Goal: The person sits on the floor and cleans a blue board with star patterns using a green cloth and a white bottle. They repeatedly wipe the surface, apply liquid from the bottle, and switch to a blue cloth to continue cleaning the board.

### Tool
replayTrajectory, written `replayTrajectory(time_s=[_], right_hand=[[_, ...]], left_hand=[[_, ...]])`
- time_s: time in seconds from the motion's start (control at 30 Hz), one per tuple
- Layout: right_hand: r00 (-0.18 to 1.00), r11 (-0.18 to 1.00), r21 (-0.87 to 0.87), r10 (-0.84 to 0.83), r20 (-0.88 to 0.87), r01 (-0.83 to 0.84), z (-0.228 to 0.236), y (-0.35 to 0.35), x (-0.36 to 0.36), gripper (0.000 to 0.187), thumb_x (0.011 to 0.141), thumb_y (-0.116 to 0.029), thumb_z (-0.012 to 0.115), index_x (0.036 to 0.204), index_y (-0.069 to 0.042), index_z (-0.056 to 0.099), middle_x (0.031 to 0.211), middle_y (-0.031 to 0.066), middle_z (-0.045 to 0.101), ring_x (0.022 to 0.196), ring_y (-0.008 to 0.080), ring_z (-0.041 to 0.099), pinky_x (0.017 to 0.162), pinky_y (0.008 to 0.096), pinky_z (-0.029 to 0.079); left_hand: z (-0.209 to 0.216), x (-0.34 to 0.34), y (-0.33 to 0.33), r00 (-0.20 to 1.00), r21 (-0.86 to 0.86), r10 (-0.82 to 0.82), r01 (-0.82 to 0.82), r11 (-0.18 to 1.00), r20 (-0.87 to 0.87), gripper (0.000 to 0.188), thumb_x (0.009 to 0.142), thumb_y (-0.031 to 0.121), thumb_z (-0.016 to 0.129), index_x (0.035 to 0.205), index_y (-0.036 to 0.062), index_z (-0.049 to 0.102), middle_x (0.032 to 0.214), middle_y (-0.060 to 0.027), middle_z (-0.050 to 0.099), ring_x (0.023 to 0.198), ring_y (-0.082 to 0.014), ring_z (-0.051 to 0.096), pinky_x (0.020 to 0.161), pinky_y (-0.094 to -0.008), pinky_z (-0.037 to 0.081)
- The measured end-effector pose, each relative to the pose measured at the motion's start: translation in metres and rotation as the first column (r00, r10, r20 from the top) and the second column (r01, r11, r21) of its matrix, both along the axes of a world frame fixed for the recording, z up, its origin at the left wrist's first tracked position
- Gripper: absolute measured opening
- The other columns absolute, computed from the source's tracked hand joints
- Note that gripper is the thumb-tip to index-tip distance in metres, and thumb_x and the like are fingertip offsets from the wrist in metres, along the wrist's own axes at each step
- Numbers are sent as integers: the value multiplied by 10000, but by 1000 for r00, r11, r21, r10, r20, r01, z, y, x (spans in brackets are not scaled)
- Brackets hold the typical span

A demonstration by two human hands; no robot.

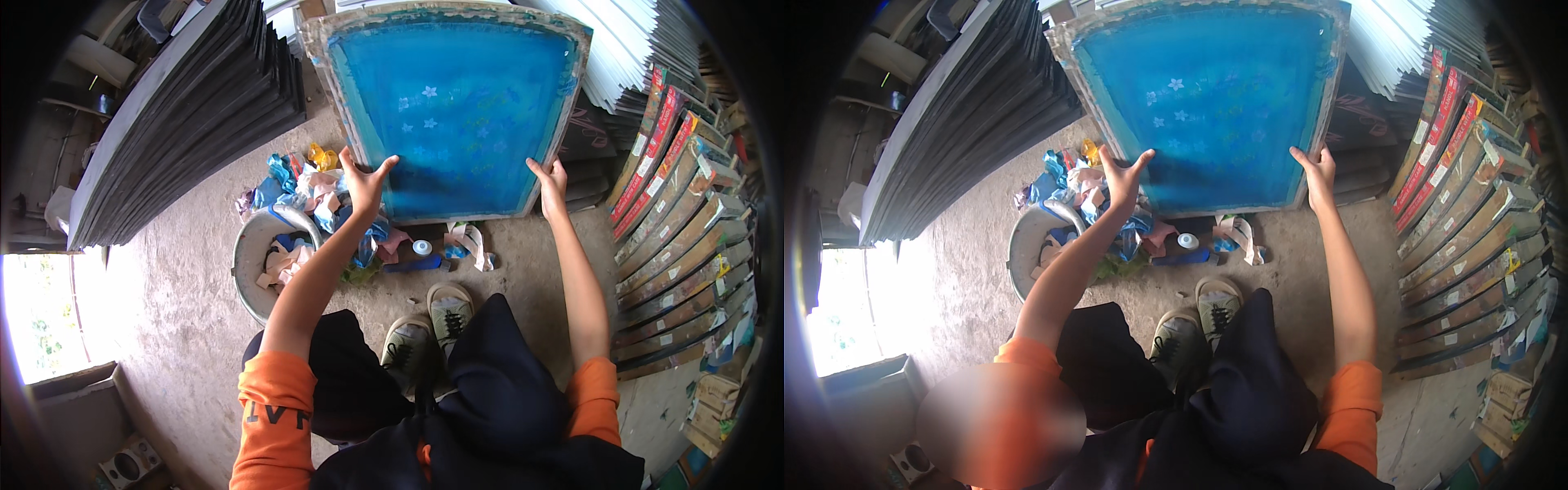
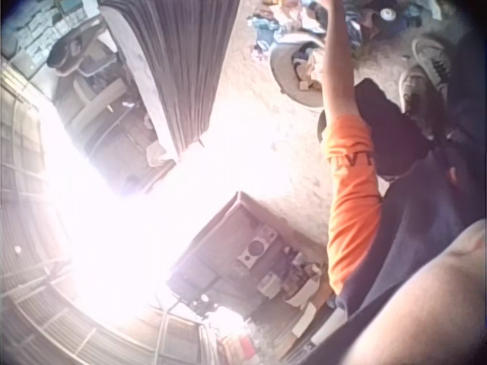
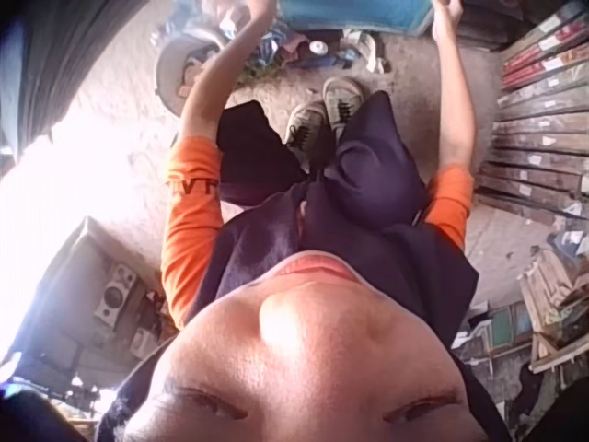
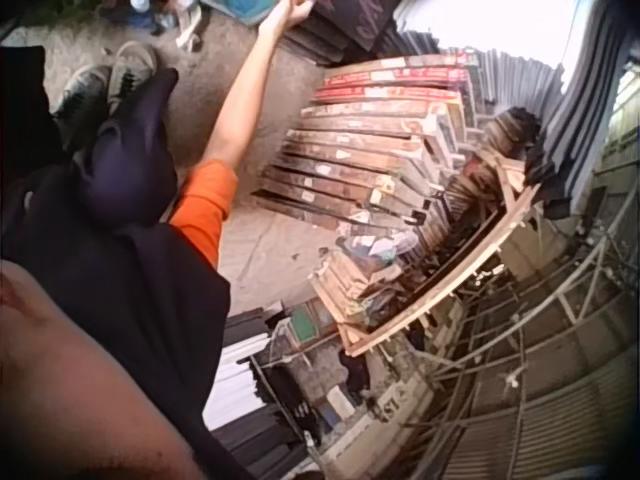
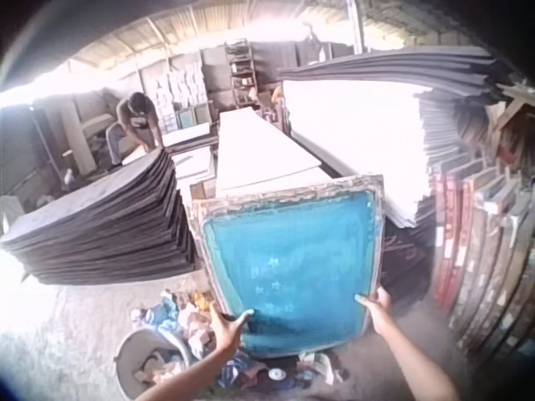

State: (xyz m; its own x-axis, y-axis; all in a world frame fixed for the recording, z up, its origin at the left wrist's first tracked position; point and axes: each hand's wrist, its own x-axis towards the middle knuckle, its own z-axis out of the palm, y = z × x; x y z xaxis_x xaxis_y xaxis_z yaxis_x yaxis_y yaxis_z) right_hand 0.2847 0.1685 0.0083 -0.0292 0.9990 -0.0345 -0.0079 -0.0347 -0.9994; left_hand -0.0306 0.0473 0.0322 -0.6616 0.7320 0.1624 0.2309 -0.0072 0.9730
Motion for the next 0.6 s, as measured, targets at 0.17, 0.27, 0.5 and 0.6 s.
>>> replayTrajectory(time_s=[0.17,0.27,0.5,0.6], right_hand=[[997,1000,-28,2,-82,-5,-8,8,-9,438,789,-162,753,1146,-13,547,1082,61,621,992,144,564,916,294,405],[999,1000,0,-1,-43,1,-13,14,-9,419,804,-176,738,1139,-14,546,1083,61,621,999,147,564,920,298,403],[999,1000,-2,17,49,-17,-22,9,-18,504,831,-257,713,1219,-29,488,1128,84,604,1048,182,560,937,319,401],[962,1000,13,-25,273,23,-28,19,-5,770,793,-327,726,1387,-23,342,1322,170,476,1224,278,466,996,382,377]], left_hand=[[-11,-2,10,997,-40,61,-63,997,-47,895,643,286,871,1284,-32,333,1164,-190,509,1060,-260,523,925,-350,419],[-14,5,12,995,-31,97,-98,995,-25,911,641,306,870,1287,-34,326,1174,-199,507,1060,-269,525,923,-353,421],[-40,-13,9,976,-49,59,-70,996,-210,1007,640,363,859,1340,-36,255,1250,-258,404,1172,-349,416,1011,-412,328],[-34,-4,18,929,-232,92,-184,955,-357,1109,624,412,850,1387,-43,185,1313,-272,324,1241,-395,319,1048,-448,271]])
